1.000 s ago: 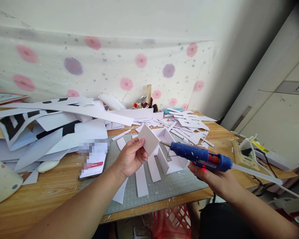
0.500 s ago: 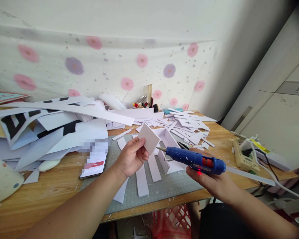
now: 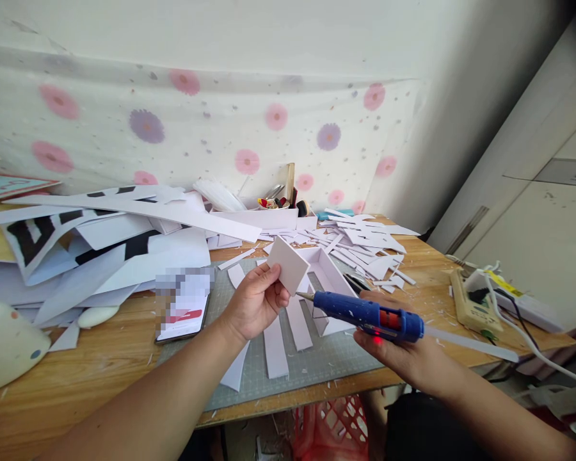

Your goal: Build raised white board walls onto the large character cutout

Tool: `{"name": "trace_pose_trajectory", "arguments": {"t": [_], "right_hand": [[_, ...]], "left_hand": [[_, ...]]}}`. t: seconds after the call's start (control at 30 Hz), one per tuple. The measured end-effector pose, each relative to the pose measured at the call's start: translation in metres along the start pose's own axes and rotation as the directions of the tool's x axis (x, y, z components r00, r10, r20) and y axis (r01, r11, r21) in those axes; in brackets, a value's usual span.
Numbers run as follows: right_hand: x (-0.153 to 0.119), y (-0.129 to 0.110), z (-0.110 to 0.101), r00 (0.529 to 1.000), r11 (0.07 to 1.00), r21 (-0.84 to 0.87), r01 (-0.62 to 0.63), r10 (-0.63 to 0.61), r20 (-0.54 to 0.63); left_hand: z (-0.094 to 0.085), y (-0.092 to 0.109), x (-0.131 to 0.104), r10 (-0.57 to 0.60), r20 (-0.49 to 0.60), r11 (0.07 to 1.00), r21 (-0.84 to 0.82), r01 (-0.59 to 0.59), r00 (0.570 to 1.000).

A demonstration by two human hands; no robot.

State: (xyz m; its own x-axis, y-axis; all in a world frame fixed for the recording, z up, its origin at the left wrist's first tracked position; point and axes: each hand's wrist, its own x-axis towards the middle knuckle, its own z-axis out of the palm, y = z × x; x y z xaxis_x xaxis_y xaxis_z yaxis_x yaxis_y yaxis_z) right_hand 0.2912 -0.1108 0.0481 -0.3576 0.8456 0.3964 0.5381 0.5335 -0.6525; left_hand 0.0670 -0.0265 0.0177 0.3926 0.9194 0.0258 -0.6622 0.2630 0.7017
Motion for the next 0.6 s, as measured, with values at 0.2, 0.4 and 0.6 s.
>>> {"name": "trace_pose_trajectory", "arguments": {"t": [0.2,0.4,0.6], "right_hand": [[0.001,-0.001,0.002,1.0,1.0,-0.013,0.019,-0.019,0.004],[-0.002,0.002,-0.002,0.998,0.999,-0.048,-0.008,0.006,-0.057],[-0.009,0.012,-0.009,0.978,0.994,-0.013,-0.111,0.107,-0.179]], "left_hand": [[0.0,0.001,-0.001,0.0,-0.006,1.0,0.004,0.0,1.0],[0.001,0.001,-0.001,-0.016,-0.003,1.0,0.005,0.016,1.0],[-0.003,0.0,0.0,-0.022,0.031,0.999,0.028,0.021,0.999]]}}
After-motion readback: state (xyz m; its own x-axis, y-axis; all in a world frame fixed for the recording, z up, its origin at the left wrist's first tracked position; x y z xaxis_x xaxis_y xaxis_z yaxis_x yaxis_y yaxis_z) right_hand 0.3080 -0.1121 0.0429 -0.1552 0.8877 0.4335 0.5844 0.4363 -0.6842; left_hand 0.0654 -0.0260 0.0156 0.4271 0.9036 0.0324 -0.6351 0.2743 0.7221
